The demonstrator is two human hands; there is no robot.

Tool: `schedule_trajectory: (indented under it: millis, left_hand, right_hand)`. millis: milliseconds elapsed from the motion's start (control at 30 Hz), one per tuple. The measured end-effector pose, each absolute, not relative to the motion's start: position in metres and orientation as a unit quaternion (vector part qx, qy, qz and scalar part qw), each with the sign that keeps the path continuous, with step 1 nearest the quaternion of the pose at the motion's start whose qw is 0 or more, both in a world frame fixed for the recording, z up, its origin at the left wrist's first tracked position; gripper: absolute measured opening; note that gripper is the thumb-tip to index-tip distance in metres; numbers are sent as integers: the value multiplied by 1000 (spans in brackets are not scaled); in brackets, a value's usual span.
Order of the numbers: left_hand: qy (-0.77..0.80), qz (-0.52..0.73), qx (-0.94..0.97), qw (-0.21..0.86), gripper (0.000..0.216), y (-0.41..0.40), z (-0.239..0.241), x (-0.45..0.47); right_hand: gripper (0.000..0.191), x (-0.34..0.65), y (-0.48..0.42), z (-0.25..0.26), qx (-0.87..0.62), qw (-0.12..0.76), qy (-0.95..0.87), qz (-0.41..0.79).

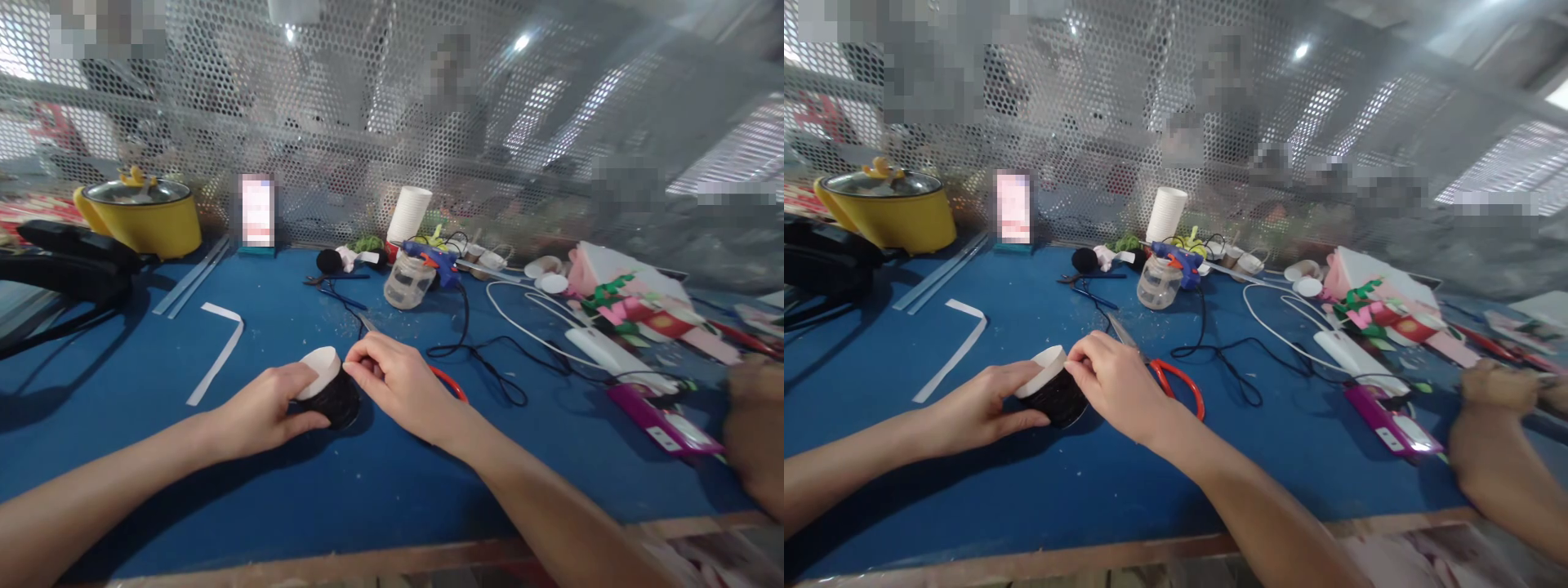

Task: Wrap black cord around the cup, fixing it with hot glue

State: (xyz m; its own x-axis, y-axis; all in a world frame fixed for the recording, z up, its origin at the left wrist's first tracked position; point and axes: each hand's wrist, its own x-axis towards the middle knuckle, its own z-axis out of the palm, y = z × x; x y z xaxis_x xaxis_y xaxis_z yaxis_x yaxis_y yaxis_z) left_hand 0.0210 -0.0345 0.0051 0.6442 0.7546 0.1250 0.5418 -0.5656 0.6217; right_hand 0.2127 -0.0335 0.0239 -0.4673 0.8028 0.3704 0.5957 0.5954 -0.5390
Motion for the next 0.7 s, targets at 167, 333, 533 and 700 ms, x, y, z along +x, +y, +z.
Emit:
schedule_trajectory:
  millis: [167, 333, 533, 700]
  left_hand:
    - [365, 194, 865, 284, 24, -34, 5, 21]
    - [346, 178, 868, 309, 22, -34, 9, 21]
    - [291, 189, 865, 364, 17, -36, 13, 21]
    - [245, 202, 860, 399, 10, -38, 15, 21]
  right_hand:
    - [10, 213, -32, 22, -428, 296, -833, 188]
    - [9, 214, -31, 22, -432, 294, -826, 213]
    - [21, 219, -30, 21, -415, 293, -819, 268]
    - [28, 223, -29, 23, -373, 289, -834, 287]
